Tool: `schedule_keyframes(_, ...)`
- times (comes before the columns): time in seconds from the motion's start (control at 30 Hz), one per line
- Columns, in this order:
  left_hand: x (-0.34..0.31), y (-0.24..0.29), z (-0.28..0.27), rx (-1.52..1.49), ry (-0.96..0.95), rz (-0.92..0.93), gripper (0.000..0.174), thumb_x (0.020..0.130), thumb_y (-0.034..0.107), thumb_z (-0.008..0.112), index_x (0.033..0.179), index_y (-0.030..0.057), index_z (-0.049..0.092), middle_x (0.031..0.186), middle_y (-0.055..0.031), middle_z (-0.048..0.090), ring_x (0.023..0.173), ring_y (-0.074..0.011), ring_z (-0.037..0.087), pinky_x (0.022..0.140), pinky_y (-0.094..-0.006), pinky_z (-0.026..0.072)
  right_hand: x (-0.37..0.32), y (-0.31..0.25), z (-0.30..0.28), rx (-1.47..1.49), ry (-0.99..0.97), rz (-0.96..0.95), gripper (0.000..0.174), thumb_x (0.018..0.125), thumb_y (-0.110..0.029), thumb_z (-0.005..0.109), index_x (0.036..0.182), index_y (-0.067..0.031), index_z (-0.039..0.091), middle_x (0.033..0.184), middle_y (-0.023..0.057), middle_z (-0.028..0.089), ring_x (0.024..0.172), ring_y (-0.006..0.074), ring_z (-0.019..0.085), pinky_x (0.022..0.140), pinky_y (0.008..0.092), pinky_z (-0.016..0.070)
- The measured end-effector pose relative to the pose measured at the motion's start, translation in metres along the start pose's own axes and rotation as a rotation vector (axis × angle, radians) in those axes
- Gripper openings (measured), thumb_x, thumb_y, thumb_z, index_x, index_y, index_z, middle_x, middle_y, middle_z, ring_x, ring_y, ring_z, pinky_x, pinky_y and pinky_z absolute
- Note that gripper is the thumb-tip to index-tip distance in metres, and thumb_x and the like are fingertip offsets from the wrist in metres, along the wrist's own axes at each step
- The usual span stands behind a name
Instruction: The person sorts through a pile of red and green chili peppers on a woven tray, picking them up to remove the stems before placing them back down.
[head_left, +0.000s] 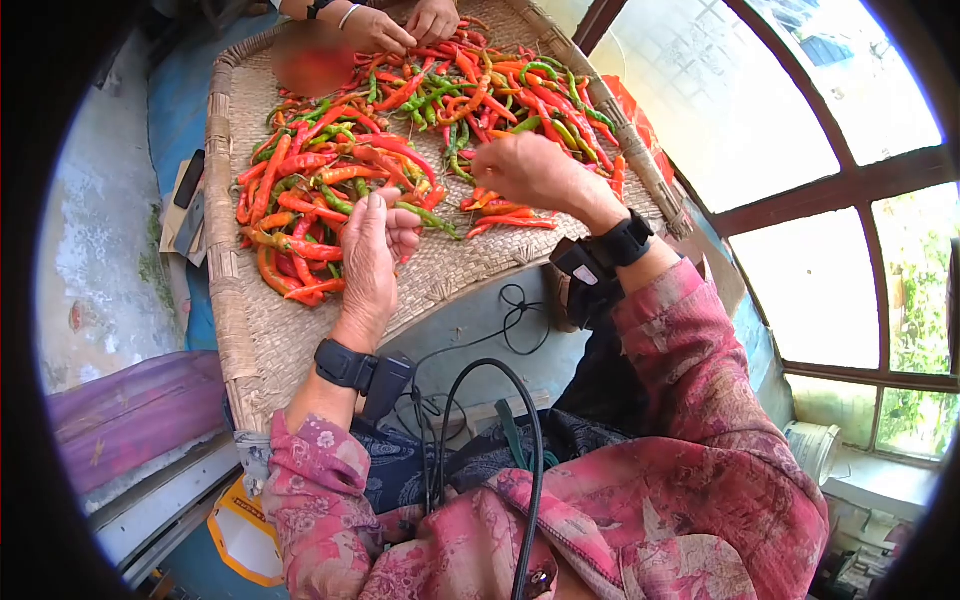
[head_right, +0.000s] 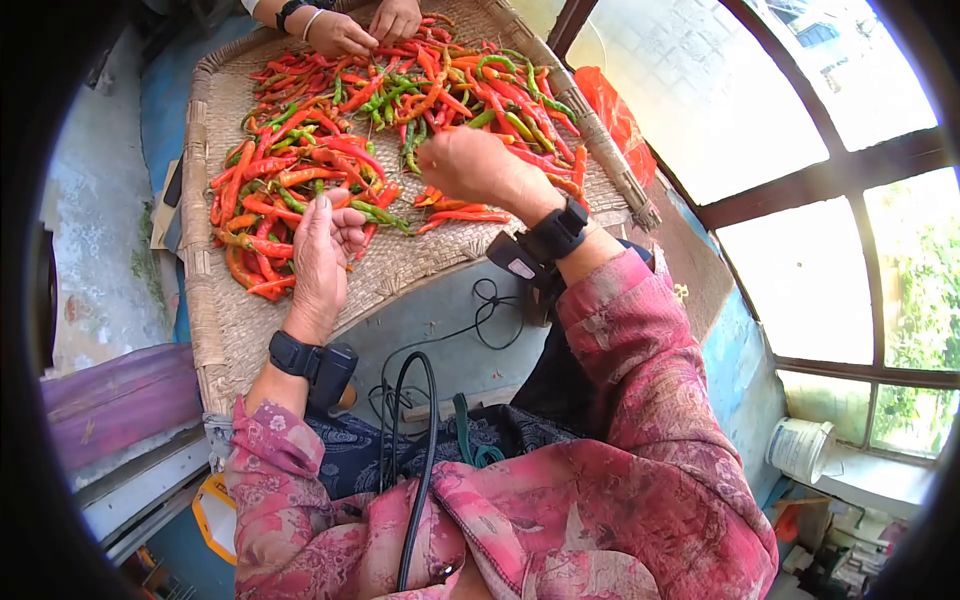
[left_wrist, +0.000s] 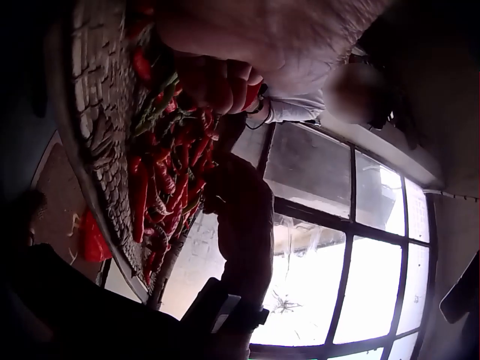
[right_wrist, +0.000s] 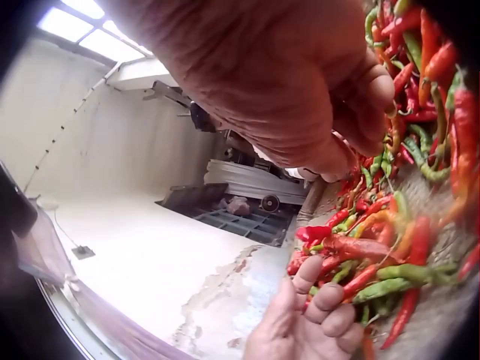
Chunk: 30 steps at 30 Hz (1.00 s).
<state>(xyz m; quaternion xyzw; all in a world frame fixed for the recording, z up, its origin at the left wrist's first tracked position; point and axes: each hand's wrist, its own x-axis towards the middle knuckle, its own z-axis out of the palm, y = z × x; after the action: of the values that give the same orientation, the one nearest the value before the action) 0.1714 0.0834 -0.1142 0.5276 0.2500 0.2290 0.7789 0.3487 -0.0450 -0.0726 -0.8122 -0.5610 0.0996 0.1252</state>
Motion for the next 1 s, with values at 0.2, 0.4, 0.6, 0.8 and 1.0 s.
schedule_keyframes(0.2,-0.006,-0.006,0.003,0.146,-0.211,-0.100,0.035,0.094,0.035,0.041,0.092,0.0040,0.057,0.070,-0.0008,0.057,0.059,-0.0055,0.050,0.056,-0.0194,0.0432,-0.021,0.006,0.026,-0.195,-0.190,0.051,0.014,0.071,-0.017,0.059,0.079,-0.0049,0.061,0.072,0.0137,0.061,0.073,0.0319,0.061,0.061,0.0421,0.0472)
schedule_keyframes(0.4,-0.011,-0.007,0.008,0.349,-0.320,-0.103,0.025,0.093,0.025,0.046,0.089,0.0032,0.058,0.070,0.0001,0.056,0.060,-0.0048,0.051,0.057,-0.0192,0.0437,-0.024,0.003,0.041,-0.249,-0.054,0.026,0.015,0.069,-0.014,0.058,0.079,-0.0025,0.060,0.082,0.0128,0.060,0.078,0.0302,0.060,0.063,0.0427,0.0469)
schedule_keyframes(0.6,-0.009,-0.010,0.006,0.352,-0.352,-0.115,0.024,0.092,0.024,0.048,0.092,0.0021,0.057,0.073,-0.0009,0.057,0.061,-0.0057,0.052,0.057,-0.0198,0.0446,-0.015,0.008,0.010,0.208,0.232,0.060,0.022,0.067,-0.021,0.063,0.070,0.0006,0.060,0.064,0.0166,0.060,0.058,0.0289,0.061,0.057,0.0380,0.0490)
schedule_keyframes(0.8,-0.009,-0.008,0.017,0.235,-0.267,0.025,0.037,0.090,0.030,0.053,0.115,0.0024,0.048,0.095,-0.0029,0.057,0.078,-0.0078,0.054,0.068,-0.0219,0.0454,-0.002,-0.024,-0.006,0.848,0.050,0.111,0.025,0.076,-0.023,0.062,0.086,0.0006,0.062,0.068,0.0010,0.058,0.064,0.0075,0.051,0.056,0.0238,0.0405)
schedule_keyframes(1.0,-0.005,-0.001,0.009,0.224,-0.318,-0.050,0.047,0.087,0.038,0.055,0.118,0.0039,0.047,0.097,-0.0009,0.055,0.078,-0.0070,0.053,0.066,-0.0217,0.0444,0.017,-0.042,0.012,0.758,-0.027,0.028,0.026,0.078,-0.022,0.060,0.086,0.0022,0.062,0.069,0.0033,0.060,0.065,0.0091,0.054,0.059,0.0271,0.0441)
